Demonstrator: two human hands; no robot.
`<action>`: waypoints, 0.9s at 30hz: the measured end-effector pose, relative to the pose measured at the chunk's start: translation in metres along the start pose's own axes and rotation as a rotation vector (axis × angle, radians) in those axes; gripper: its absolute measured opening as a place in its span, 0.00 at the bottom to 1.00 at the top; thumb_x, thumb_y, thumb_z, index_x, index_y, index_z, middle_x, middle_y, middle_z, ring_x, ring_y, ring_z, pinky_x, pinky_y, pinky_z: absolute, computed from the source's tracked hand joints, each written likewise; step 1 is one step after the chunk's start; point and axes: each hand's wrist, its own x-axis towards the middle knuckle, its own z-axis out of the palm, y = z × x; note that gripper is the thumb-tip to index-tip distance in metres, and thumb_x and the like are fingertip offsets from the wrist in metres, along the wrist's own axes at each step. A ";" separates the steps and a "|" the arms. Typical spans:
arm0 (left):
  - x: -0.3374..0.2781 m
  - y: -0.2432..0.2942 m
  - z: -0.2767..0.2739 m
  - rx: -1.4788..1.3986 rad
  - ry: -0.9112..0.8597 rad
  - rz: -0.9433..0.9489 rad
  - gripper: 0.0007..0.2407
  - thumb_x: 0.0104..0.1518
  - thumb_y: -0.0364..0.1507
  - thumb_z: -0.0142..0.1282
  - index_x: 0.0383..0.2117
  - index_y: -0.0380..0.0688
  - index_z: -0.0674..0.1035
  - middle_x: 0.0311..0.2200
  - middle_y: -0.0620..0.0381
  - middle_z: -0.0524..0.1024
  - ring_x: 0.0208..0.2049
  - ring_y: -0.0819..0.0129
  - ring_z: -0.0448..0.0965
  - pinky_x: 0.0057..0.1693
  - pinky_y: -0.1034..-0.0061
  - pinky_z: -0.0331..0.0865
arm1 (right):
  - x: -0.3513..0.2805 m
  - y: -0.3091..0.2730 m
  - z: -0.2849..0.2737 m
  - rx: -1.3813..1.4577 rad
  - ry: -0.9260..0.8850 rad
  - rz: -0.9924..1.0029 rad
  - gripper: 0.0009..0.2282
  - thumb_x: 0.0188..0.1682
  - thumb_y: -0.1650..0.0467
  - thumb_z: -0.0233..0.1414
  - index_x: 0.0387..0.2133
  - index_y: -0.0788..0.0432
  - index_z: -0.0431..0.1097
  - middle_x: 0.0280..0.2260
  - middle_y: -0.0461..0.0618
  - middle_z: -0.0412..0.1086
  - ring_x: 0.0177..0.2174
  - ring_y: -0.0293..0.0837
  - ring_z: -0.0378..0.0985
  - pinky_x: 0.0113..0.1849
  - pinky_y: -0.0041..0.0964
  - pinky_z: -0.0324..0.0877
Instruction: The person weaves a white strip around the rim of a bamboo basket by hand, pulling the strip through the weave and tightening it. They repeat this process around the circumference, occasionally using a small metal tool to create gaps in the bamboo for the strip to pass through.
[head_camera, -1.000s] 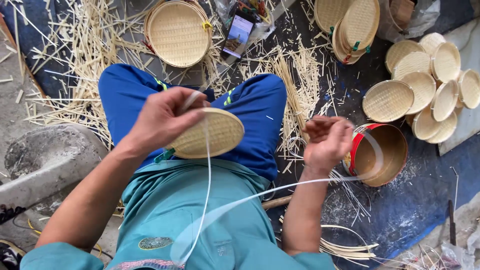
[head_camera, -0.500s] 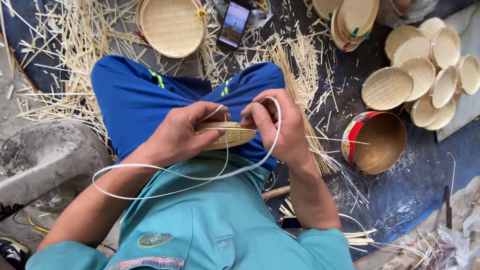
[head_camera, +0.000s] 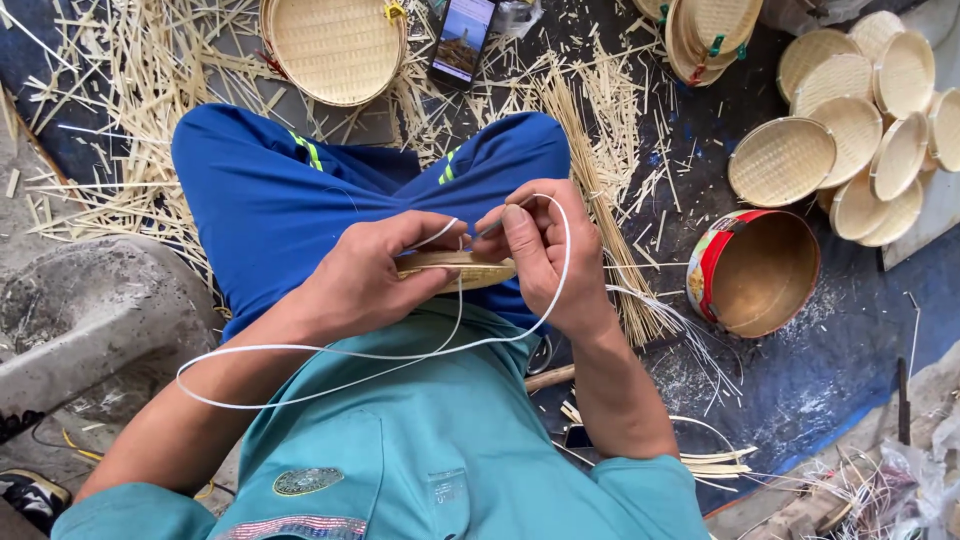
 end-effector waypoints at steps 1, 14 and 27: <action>0.000 0.000 0.000 0.002 -0.005 -0.004 0.19 0.52 0.24 0.65 0.51 0.39 0.77 0.43 0.52 0.83 0.45 0.67 0.86 0.51 0.75 0.79 | 0.000 -0.001 0.000 -0.019 0.005 0.005 0.04 0.62 0.75 0.45 0.45 0.65 0.61 0.36 0.55 0.76 0.33 0.39 0.82 0.38 0.32 0.81; -0.001 -0.003 0.004 0.007 -0.014 0.030 0.17 0.53 0.22 0.63 0.50 0.40 0.78 0.41 0.53 0.84 0.43 0.68 0.87 0.49 0.75 0.80 | 0.006 -0.016 -0.003 -0.353 -0.092 -0.035 0.03 0.56 0.75 0.53 0.39 0.65 0.70 0.34 0.52 0.75 0.33 0.39 0.82 0.35 0.31 0.77; 0.001 -0.057 -0.017 -0.232 0.349 -0.018 0.08 0.61 0.21 0.63 0.44 0.36 0.80 0.39 0.57 0.83 0.39 0.79 0.80 0.48 0.83 0.76 | -0.008 -0.002 0.023 -0.580 0.197 -0.579 0.08 0.51 0.79 0.58 0.44 0.66 0.71 0.47 0.59 0.71 0.46 0.54 0.77 0.50 0.43 0.74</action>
